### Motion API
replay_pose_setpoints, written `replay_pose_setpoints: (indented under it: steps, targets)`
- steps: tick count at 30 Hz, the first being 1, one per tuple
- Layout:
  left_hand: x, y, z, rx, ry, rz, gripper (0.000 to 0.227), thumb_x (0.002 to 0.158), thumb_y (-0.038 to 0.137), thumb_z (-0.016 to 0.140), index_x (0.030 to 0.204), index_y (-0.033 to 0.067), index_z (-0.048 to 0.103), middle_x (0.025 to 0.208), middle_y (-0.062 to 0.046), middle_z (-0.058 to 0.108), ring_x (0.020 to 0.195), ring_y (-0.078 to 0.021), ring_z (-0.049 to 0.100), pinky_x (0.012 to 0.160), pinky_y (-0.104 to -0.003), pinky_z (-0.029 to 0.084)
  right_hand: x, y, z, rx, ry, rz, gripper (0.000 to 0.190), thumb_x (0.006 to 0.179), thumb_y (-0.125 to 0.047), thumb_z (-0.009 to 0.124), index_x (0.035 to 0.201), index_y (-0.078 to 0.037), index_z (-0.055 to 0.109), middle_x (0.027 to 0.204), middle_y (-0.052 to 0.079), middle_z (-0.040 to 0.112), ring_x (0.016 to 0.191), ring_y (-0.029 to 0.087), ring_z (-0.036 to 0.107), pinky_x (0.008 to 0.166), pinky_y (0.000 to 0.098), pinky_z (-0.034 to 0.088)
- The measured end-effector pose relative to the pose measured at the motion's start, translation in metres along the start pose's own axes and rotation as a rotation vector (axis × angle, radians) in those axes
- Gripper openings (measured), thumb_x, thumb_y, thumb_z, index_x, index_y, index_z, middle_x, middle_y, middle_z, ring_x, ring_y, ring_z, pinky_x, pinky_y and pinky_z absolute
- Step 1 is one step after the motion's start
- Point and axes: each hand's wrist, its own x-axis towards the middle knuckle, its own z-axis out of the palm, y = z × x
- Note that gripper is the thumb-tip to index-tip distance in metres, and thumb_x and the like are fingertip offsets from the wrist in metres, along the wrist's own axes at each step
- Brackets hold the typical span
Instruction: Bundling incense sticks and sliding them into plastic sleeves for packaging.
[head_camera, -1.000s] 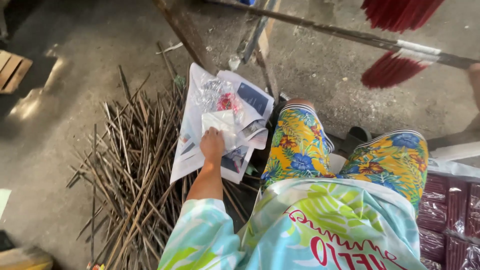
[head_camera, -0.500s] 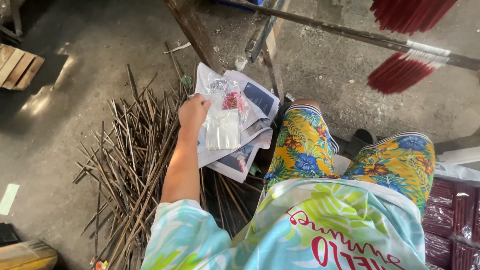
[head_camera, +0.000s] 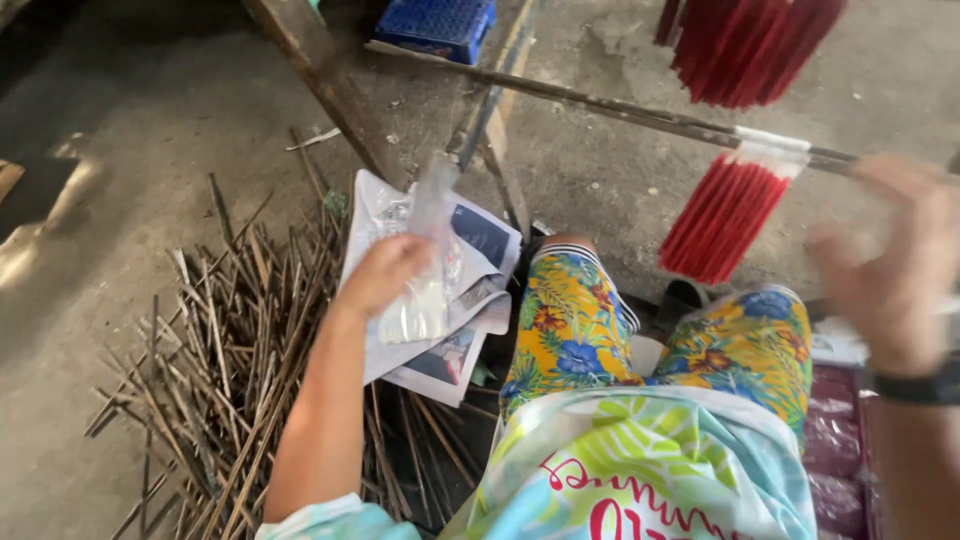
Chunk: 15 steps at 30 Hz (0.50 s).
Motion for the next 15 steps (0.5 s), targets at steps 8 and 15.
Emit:
replay_pose_setpoints:
  steps: [8, 15]
  targets:
    - [0.022, -0.006, 0.169, -0.253, -0.764, 0.599, 0.015, 0.084, 0.017, 0.055, 0.088, 0.0034, 0.059, 0.07, -0.004, 0.057, 0.067, -0.0114, 0.05, 0.061, -0.027, 0.046, -0.035, -0.128, 0.035, 0.308, -0.134, -0.055, 0.033, 0.074, -0.03, 0.059, 0.1, -0.009, 0.057, 0.089, 0.01, 0.049, 0.081, 0.03, 0.049, 0.072, 0.0389, 0.039]
    - [-0.015, 0.025, 0.18, -0.459, -0.85, 0.613, 0.045, 0.086, 0.038, 0.051, 0.112, 0.0008, 0.047, 0.071, -0.001, 0.05, 0.056, -0.0026, 0.044, 0.048, -0.016, 0.039, -0.09, -0.101, 0.017, 0.253, -0.187, 0.416, 0.012, 0.073, -0.026, 0.063, 0.082, -0.019, 0.061, 0.061, 0.0, 0.059, 0.055, 0.023, 0.057, 0.052, 0.0313, 0.045]
